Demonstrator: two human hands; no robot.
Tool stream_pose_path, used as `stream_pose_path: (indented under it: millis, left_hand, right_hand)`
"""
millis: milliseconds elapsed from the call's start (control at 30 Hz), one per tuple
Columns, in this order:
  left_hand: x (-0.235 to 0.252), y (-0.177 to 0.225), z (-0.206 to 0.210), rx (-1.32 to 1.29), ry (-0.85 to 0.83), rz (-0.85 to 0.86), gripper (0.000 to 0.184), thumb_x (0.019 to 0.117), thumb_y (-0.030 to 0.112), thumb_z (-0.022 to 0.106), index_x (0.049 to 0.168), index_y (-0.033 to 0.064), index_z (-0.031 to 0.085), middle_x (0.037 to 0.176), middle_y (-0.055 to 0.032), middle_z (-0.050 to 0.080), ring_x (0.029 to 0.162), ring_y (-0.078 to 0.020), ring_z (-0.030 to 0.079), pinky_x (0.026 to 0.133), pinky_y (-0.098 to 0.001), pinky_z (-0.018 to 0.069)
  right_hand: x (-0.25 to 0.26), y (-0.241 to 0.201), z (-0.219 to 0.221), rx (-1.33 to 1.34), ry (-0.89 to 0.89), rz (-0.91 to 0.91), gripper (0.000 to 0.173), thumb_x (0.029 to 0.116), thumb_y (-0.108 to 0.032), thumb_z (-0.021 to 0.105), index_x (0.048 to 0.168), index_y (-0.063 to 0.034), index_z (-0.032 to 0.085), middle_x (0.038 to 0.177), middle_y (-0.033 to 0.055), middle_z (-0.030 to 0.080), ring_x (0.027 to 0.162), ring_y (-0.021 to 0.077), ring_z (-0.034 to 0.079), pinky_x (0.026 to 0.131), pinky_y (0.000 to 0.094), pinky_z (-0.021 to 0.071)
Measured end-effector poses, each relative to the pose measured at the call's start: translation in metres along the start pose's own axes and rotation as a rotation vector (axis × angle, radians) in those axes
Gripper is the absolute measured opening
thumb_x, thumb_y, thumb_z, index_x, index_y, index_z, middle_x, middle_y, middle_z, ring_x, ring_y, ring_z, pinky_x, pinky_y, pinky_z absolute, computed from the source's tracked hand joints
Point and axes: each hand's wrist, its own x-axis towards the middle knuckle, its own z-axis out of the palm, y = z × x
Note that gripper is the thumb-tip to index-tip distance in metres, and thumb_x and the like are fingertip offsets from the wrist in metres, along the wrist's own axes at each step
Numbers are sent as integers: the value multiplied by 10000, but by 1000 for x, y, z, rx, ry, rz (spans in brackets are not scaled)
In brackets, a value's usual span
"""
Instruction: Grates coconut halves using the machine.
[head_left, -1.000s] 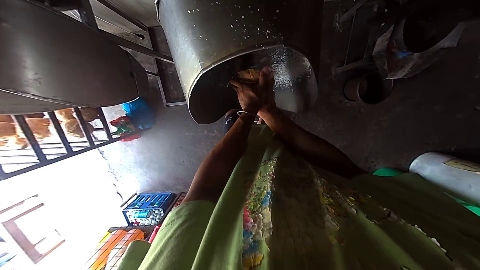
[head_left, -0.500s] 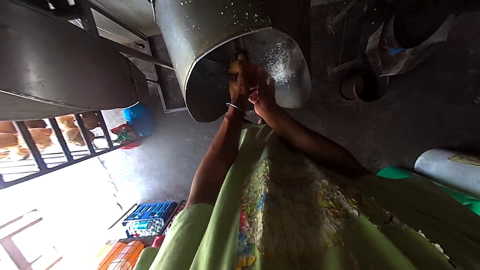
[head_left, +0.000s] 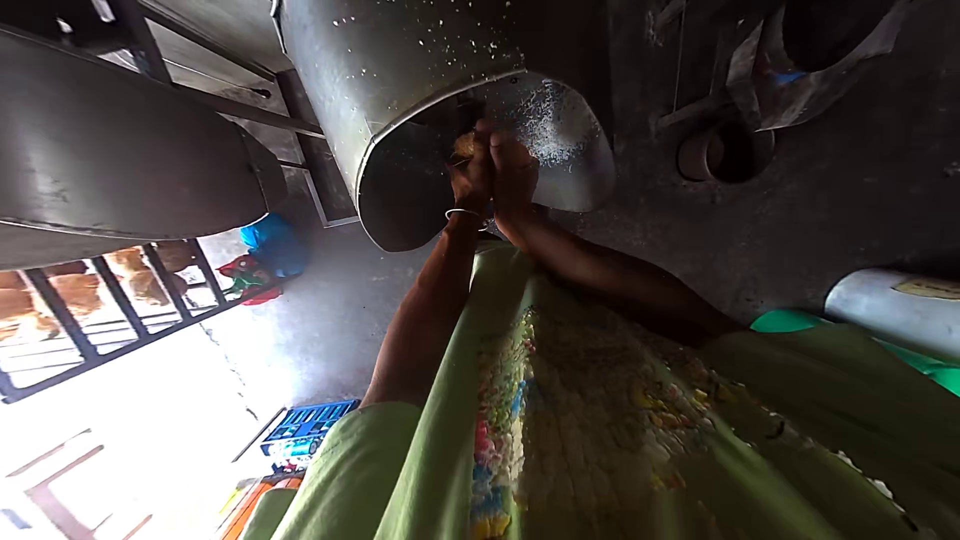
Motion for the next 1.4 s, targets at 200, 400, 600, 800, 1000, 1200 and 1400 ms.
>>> stream_pose_path:
  millis: [200, 400, 600, 800, 1000, 1200, 1400]
  left_hand:
    - [-7, 5, -15, -214, -210, -248, 725, 994, 725, 357, 1295, 115, 611, 1122, -93, 675, 1015, -217, 656, 843, -446, 574]
    - [-19, -24, -28, -632, -350, -104, 823, 1013, 699, 29, 1503, 158, 409, 1383, -95, 601, 1252, -226, 590, 1033, -477, 512]
    - [-25, -25, -31, -430, -297, 58, 741, 957, 538, 603, 1483, 110, 306, 1133, -88, 654, 991, -186, 680, 838, -393, 614]
    - [-16, 38, -8, 324, 18, -52, 937, 928, 741, 512, 1469, -9, 362, 1178, -227, 647, 984, -295, 688, 840, -500, 584]
    - [-13, 26, 2, 455, 62, -39, 945, 960, 708, 470, 1520, -31, 290, 1335, -277, 582, 1210, -351, 614, 1014, -541, 501]
    - [-2, 0, -5, 334, 22, -34, 862, 1016, 673, 382, 1553, 5, 286, 1390, -236, 569, 1268, -280, 585, 1071, -471, 475]
    - [-14, -1, -23, -425, -229, -90, 626, 1079, 576, 201, 1465, 150, 449, 1333, -73, 609, 1200, -195, 597, 1000, -459, 525]
  right_hand:
    - [-12, -3, -19, -174, -111, 20, 460, 931, -290, 759, 1293, -35, 634, 1179, 143, 676, 1034, 214, 667, 857, 403, 584]
    - [-15, 32, -53, -218, -301, -28, 1107, 727, -250, 919, 1569, -36, 232, 1509, 190, 456, 1373, 226, 491, 1131, 379, 458]
    - [-19, 22, -39, -60, -295, -4, 867, 803, -167, 852, 1482, -2, 338, 1342, 181, 574, 1235, 211, 589, 1051, 378, 520]
    - [-6, -30, -1, 237, -131, 327, 307, 990, -410, 663, 1014, -105, 662, 738, 47, 603, 562, 126, 540, 465, 282, 450]
    - [2, -15, -6, 156, -56, 179, 391, 956, -355, 728, 1154, -25, 664, 969, 119, 707, 884, 193, 688, 796, 402, 594]
    - [-5, -10, -4, -62, -128, 106, 313, 1015, -364, 632, 1141, -109, 762, 1089, 51, 741, 1041, 129, 670, 950, 393, 535]
    - [-24, 3, -40, -283, -226, -51, 1005, 800, -339, 863, 1544, 6, 281, 1504, 239, 450, 1357, 287, 504, 1096, 418, 488]
